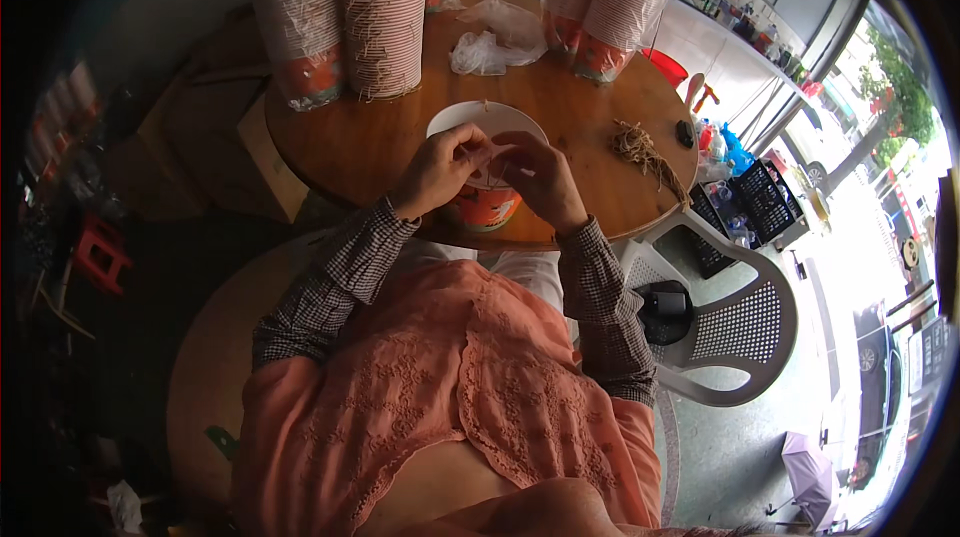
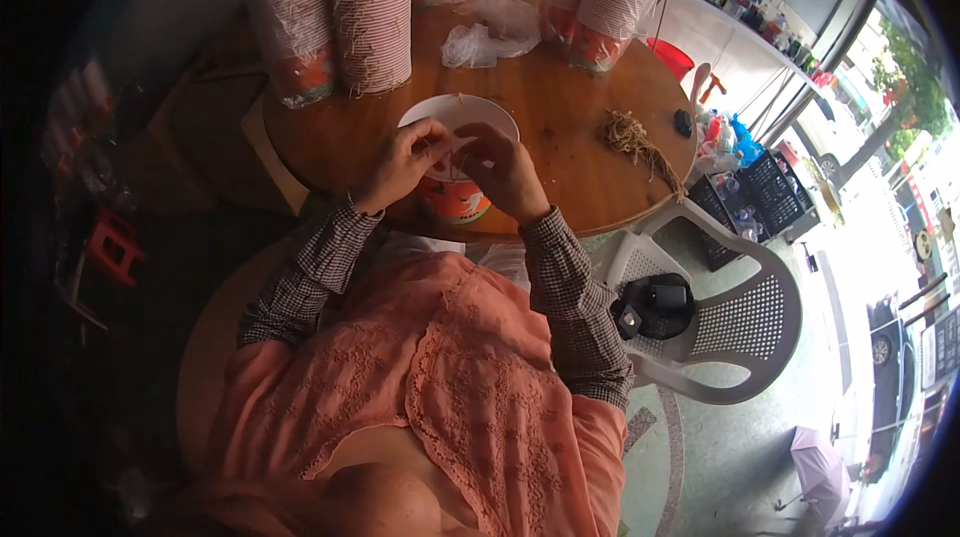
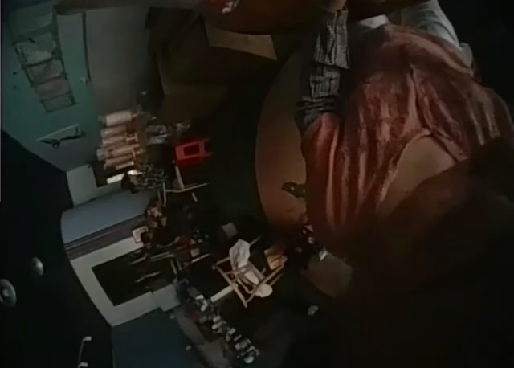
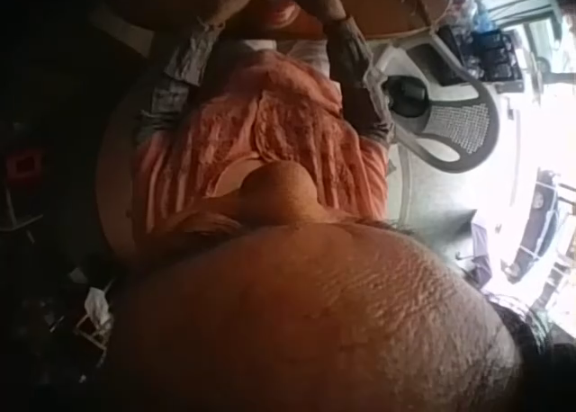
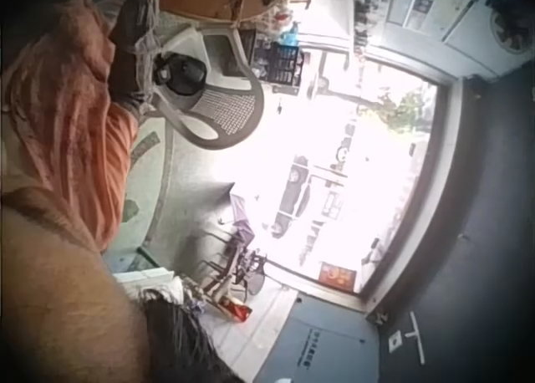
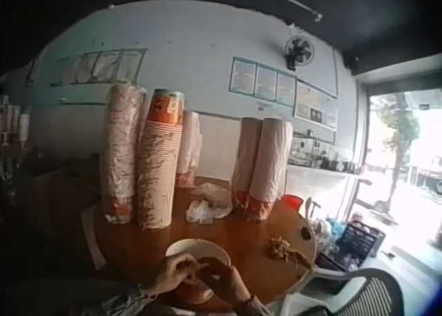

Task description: The person is attaching thin strings to paper buckets to create handles for holiday-themed packaging.

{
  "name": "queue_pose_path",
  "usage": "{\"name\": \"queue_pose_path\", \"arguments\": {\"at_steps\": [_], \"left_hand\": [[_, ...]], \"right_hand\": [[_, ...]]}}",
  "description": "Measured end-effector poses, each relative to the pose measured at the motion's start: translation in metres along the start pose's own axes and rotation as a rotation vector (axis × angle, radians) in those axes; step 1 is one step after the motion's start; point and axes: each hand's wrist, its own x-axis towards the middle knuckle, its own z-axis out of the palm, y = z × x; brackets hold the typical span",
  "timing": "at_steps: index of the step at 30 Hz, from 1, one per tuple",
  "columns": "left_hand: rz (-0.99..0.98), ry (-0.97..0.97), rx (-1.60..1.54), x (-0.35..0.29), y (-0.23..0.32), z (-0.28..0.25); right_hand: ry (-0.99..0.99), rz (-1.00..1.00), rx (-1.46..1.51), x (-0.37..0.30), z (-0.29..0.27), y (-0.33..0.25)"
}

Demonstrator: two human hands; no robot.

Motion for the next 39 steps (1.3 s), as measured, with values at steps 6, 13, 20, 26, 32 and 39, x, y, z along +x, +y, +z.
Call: {"name": "queue_pose_path", "arguments": {"at_steps": [6,13,20,26,32,39], "left_hand": [[0.174,0.204,-0.231,-0.001,-0.004,0.009],[0.263,0.224,0.096,-0.010,-0.007,0.007],[0.032,0.095,-0.421,-0.005,-0.005,0.007],[0.131,0.086,-0.199,-0.006,-0.004,0.005],[0.180,0.151,0.077,-0.010,0.000,0.001],[0.053,0.043,-0.147,-0.007,-0.002,-0.002]], "right_hand": [[0.097,0.047,-0.215,0.003,0.017,-0.006],[0.261,-0.073,-0.362,0.007,0.033,-0.007],[0.358,-0.004,-0.349,0.009,0.035,-0.006],[0.389,-0.053,-0.391,0.009,0.031,0.001],[0.329,0.026,-0.404,0.007,0.028,-0.009],[0.254,0.118,0.021,0.019,0.004,-0.013]]}}
